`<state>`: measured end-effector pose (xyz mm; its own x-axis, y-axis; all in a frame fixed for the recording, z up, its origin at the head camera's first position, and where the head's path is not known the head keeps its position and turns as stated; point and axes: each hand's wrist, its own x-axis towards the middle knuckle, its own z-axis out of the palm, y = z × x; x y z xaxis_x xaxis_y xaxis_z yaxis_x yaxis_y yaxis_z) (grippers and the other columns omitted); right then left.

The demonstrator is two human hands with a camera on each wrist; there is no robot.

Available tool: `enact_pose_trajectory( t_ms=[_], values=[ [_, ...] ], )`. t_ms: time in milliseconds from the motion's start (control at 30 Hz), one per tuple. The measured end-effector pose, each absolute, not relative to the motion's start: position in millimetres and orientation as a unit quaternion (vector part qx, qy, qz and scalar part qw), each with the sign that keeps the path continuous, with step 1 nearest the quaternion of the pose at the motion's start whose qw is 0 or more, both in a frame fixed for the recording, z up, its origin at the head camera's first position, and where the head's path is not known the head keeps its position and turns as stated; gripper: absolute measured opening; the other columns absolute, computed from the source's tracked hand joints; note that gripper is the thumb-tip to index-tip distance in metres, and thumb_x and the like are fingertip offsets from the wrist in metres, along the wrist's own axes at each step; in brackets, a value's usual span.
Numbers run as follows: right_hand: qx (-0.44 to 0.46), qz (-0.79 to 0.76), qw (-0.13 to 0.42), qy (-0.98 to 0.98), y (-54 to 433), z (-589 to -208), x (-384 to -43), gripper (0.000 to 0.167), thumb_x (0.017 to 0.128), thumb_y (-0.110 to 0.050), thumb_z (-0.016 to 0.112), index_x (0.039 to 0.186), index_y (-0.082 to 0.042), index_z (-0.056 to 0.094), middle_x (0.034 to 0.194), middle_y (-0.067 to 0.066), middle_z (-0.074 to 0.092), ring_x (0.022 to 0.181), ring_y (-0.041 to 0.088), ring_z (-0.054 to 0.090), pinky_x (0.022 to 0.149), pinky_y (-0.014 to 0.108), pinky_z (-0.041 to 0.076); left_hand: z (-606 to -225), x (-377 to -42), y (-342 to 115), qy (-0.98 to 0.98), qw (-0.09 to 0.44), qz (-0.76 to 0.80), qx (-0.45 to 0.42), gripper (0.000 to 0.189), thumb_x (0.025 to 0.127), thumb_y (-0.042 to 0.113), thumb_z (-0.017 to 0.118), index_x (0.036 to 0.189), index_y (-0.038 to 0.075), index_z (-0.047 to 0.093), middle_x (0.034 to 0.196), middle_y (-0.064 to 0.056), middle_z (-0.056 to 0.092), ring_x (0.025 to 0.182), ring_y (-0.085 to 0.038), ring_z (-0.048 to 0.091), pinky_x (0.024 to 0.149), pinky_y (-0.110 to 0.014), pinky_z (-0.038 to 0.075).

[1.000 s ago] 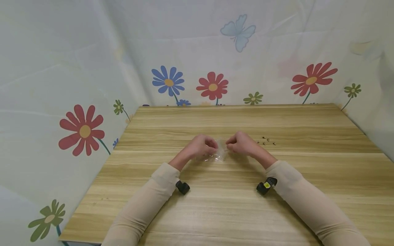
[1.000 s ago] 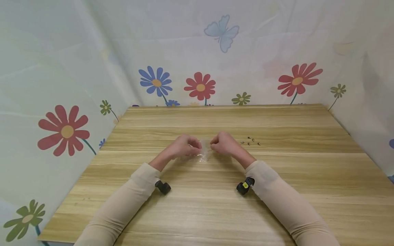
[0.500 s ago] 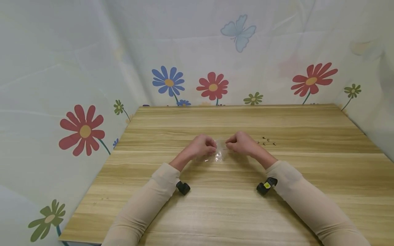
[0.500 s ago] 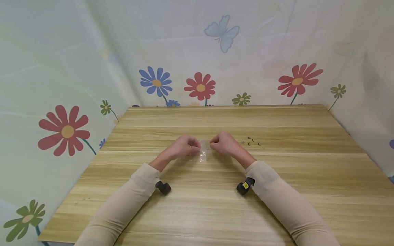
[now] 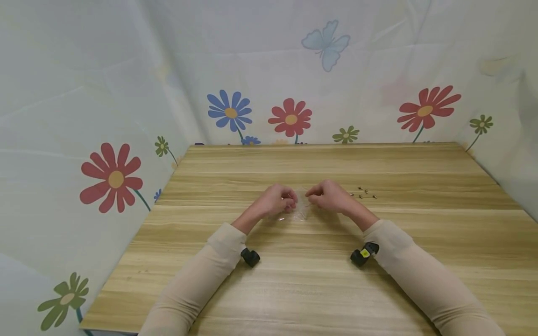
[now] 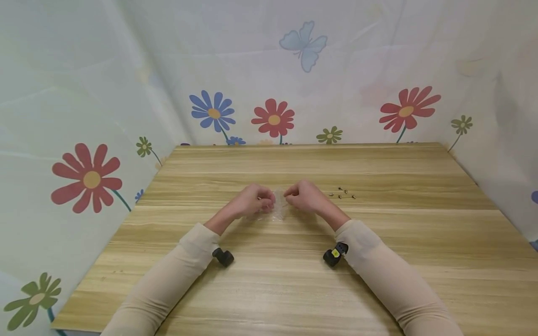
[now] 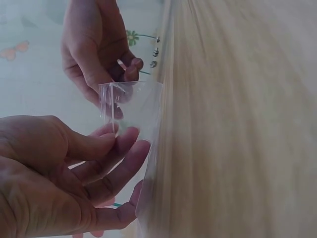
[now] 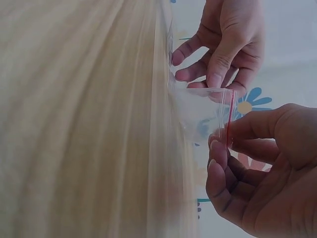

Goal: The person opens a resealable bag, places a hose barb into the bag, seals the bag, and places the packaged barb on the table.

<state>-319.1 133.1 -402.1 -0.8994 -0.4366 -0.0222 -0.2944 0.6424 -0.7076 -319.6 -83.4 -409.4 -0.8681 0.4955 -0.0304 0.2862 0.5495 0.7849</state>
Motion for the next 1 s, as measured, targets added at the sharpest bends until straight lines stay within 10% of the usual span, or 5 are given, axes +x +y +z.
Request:
enact_pose_trajectory(
  t_ms=[467,1000],
  values=[
    [-0.286,-0.324,0.091,0.897,140.6,-399.0,-319.8,0.022,0.089,0.003,0.062,0.107,0.005,0.075,0.102,0.014,0.073,0.097,0.023,0.065,0.081,0.037,0.053,-411.2,-319.7,-81.7,0.886,0.103,0.398,0.214,0.008,0.097,0.002,0.064,0.091,0.001,0.07,0.085,-0.006,0.069,0.074,-0.018,0.064,0.064,-0.022,0.048],
    [-0.277,-0.303,0.051,0.91,139.4,-399.5,-319.2,0.01,0.091,-0.007,0.072,0.095,-0.002,0.08,0.096,0.009,0.075,0.091,0.018,0.067,0.081,0.039,0.054,-410.3,-319.3,-82.2,0.893,0.104,0.388,0.203,0.007,0.094,0.006,0.069,0.089,0.001,0.072,0.082,-0.004,0.068,0.074,-0.015,0.063,0.066,-0.022,0.048]
  ],
)
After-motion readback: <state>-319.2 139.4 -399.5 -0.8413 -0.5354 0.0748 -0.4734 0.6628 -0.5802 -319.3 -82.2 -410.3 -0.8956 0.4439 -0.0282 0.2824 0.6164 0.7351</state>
